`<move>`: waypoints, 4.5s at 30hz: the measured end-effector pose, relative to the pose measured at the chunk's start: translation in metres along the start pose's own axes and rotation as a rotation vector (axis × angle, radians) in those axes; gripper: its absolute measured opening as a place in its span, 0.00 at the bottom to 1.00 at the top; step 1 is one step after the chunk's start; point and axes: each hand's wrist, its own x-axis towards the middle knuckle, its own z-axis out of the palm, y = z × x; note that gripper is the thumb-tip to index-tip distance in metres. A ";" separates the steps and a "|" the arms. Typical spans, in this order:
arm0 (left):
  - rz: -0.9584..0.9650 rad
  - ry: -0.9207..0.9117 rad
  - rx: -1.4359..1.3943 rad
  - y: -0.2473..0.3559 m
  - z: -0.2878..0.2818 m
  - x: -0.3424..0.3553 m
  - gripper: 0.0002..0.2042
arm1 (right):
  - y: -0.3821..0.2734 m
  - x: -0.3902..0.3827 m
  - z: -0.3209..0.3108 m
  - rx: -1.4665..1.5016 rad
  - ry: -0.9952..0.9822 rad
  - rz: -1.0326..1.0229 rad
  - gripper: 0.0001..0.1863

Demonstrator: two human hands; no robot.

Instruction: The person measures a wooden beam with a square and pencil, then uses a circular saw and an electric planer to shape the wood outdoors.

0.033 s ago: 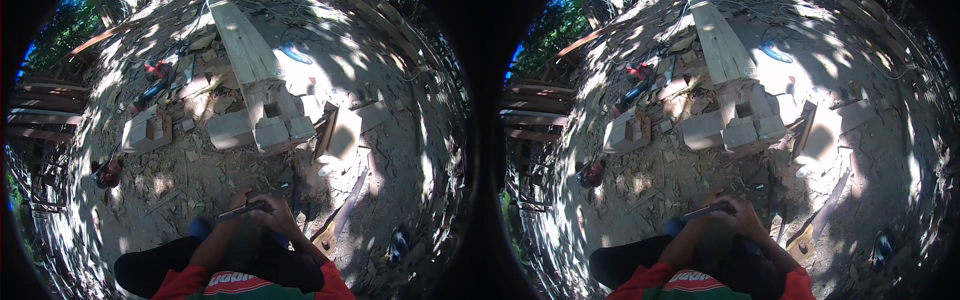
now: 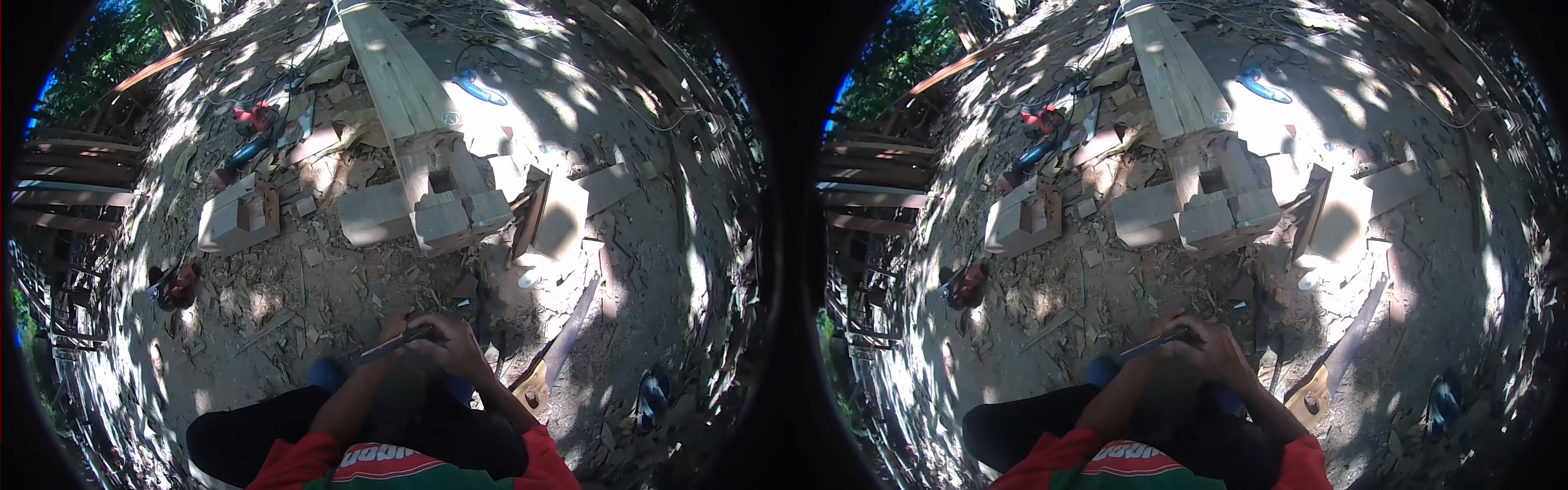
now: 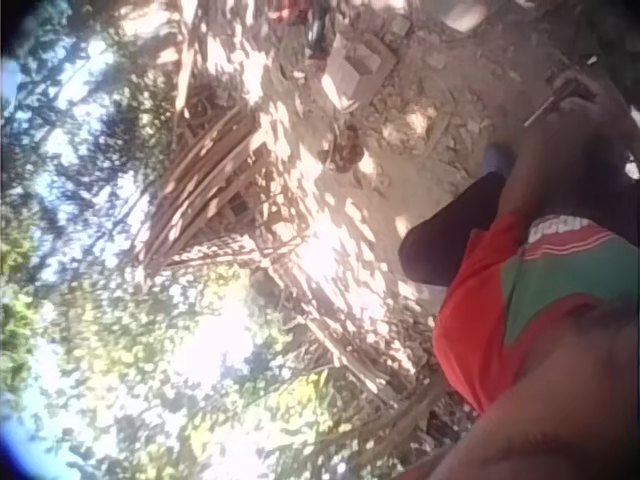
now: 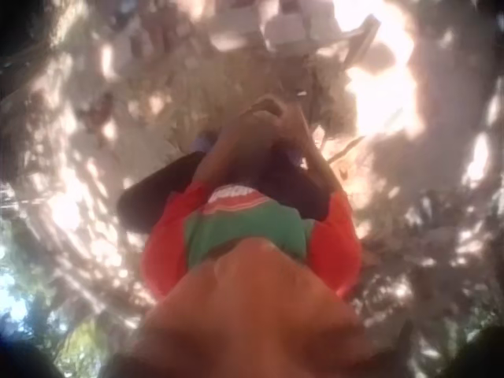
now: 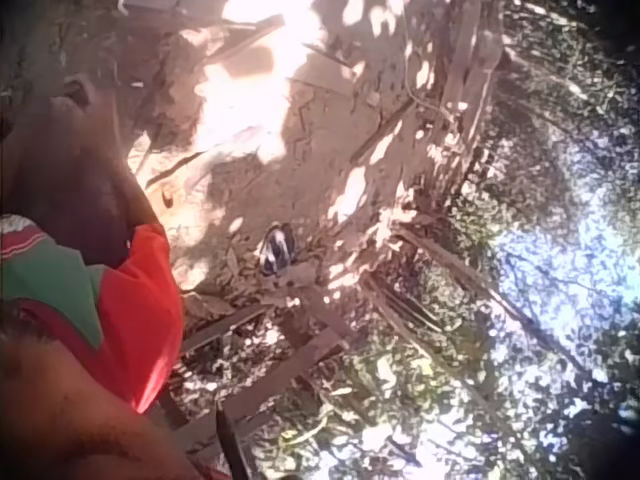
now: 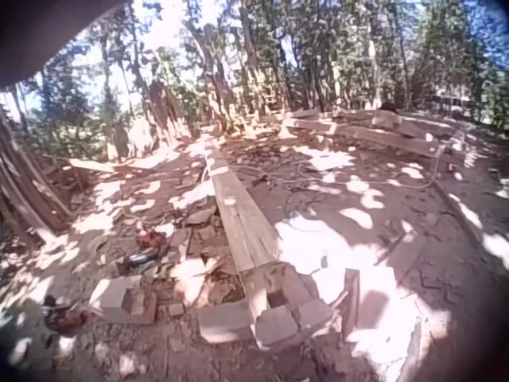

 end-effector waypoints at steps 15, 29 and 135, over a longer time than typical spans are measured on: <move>-0.218 -0.888 0.132 0.210 -0.006 0.048 0.27 | -0.023 -0.037 -0.059 -0.263 0.448 0.010 0.17; 0.267 -0.590 0.960 0.309 -0.023 0.013 0.13 | -0.065 0.012 -0.031 -0.018 0.210 -0.045 0.16; 0.246 -0.440 0.817 0.271 -0.021 0.095 0.14 | -0.028 -0.032 -0.099 0.088 0.721 -0.318 0.14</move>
